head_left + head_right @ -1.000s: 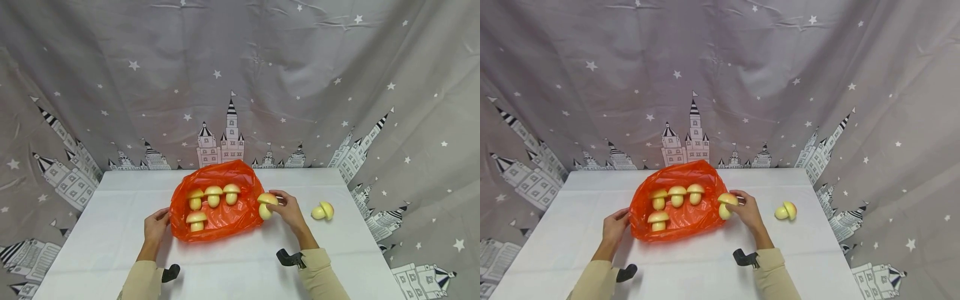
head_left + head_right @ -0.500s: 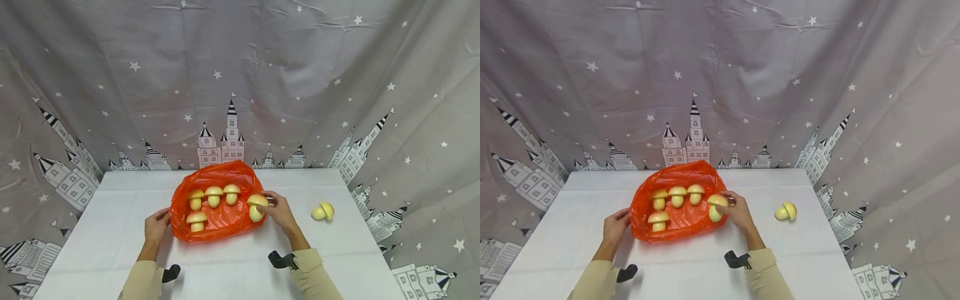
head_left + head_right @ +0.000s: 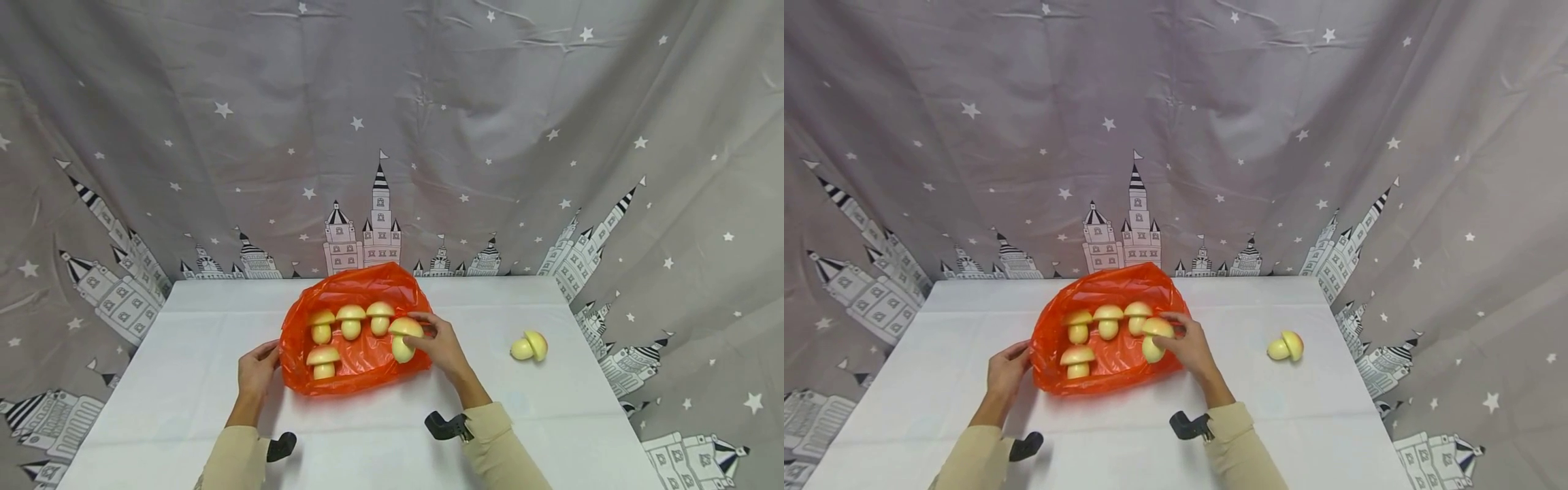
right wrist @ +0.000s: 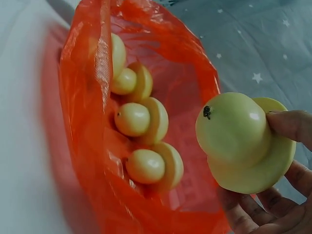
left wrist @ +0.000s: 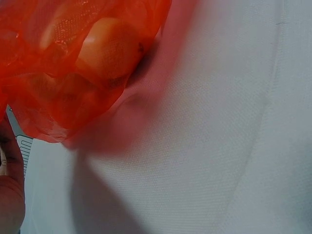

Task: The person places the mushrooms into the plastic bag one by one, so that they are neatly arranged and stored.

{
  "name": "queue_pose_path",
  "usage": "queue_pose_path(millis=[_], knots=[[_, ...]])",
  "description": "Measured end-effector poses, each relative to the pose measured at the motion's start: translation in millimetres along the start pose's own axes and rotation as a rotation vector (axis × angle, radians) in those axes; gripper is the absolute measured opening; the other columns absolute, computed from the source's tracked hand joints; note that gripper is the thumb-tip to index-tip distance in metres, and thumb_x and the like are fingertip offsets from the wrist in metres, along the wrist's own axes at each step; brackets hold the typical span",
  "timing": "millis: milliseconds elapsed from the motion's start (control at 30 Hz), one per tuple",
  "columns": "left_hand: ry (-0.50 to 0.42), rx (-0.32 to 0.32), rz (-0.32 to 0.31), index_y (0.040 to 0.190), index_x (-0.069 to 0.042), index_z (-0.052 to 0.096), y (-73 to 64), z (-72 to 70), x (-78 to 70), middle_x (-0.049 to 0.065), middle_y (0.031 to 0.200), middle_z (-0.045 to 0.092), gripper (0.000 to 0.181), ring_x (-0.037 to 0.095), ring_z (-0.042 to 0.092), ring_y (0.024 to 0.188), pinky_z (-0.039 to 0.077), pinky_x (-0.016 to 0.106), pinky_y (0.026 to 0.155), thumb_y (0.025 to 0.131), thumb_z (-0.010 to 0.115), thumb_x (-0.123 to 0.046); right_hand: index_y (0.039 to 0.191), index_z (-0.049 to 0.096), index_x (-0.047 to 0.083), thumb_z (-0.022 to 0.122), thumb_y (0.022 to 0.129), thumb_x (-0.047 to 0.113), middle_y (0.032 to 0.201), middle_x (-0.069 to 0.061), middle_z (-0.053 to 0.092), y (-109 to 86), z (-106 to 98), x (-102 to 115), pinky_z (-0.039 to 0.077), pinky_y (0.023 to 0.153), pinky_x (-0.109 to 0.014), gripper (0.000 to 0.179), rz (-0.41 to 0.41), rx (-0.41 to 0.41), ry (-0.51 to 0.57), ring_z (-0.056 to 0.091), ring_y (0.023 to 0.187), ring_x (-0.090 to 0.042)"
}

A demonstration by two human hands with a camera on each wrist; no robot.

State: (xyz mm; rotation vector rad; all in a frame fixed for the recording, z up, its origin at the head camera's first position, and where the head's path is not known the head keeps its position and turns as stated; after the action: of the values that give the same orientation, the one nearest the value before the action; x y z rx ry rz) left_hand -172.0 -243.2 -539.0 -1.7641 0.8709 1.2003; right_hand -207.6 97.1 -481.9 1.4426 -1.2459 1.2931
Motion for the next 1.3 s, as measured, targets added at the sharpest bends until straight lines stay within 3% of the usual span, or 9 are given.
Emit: queue_pose_path(millis=[200, 433, 700, 967, 1067, 1300], knots=[[-0.008, 0.001, -0.008, 0.128, 0.008, 0.056, 0.2, 0.5, 0.6, 0.024, 0.124, 0.058, 0.036, -0.007, 0.057, 0.074, 0.049, 0.007, 0.068, 0.1, 0.053, -0.015, 0.125, 0.061, 0.003, 0.073, 0.082, 0.007, 0.123, -0.014, 0.057, 5.0, 14, 4, 0.053, 0.088, -0.035, 0.045, -0.008, 0.049, -0.016, 0.056, 0.106, -0.027], [-0.024, 0.01, 0.042, 0.125, 0.012, 0.056, 0.3, 0.9, 1.2, 0.023, 0.117, 0.061, 0.035, -0.008, 0.058, 0.073, 0.049, 0.008, 0.069, 0.1, 0.052, -0.013, 0.127, 0.059, 0.0, 0.075, 0.081, 0.007, 0.125, -0.015, 0.057, 15.1, 27, 6, 0.055, 0.083, -0.032, 0.049, -0.038, 0.081, 0.024, 0.058, 0.106, -0.027], [-0.027, 0.008, 0.026, 0.125, 0.011, 0.055, 0.7, 1.4, 3.2, 0.026, 0.121, 0.058, 0.035, -0.008, 0.058, 0.073, 0.049, 0.008, 0.069, 0.1, 0.051, -0.013, 0.126, 0.058, -0.003, 0.074, 0.081, 0.004, 0.122, -0.017, 0.059, 22.5, 48, 9, 0.053, 0.079, -0.026, 0.048, -0.043, 0.12, 0.056, 0.057, 0.099, -0.021], [-0.026, 0.007, 0.018, 0.126, 0.011, 0.055, -0.3, 1.4, 4.0, 0.027, 0.124, 0.057, 0.037, -0.008, 0.057, 0.074, 0.049, 0.007, 0.069, 0.101, 0.051, -0.015, 0.126, 0.055, -0.008, 0.07, 0.083, -0.002, 0.121, -0.022, 0.058, 17.0, 62, 19, 0.054, 0.078, -0.026, 0.046, -0.027, 0.161, 0.081, 0.057, 0.095, -0.019], [-0.024, 0.009, 0.02, 0.126, 0.011, 0.055, -0.8, 1.3, 4.1, 0.027, 0.123, 0.057, 0.036, -0.008, 0.057, 0.074, 0.049, 0.007, 0.069, 0.101, 0.05, -0.015, 0.125, 0.057, -0.007, 0.071, 0.083, -0.001, 0.122, -0.02, 0.057, 19.1, 66, 14, 0.055, 0.08, -0.028, 0.045, -0.018, 0.149, 0.075, 0.058, 0.098, -0.023], [-0.05, 0.002, 0.031, 0.125, 0.013, 0.055, -0.1, 0.9, 4.0, 0.023, 0.117, 0.061, 0.035, -0.008, 0.058, 0.073, 0.05, 0.008, 0.069, 0.1, 0.051, -0.011, 0.124, 0.061, 0.004, 0.074, 0.081, 0.004, 0.124, -0.011, 0.057, 34.6, 79, -22, 0.055, 0.084, -0.032, 0.045, -0.001, 0.13, 0.073, 0.06, 0.104, -0.024]])
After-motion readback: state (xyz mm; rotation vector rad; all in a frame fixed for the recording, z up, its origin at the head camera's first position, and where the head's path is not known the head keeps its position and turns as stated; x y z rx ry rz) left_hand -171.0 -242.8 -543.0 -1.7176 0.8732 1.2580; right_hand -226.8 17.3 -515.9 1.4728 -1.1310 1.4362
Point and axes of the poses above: each hand's wrist, its own y-axis towards the middle knuckle, its own z-axis out of the palm, x = y × z, the point moved 2 cm from there along y, towards the middle knuckle
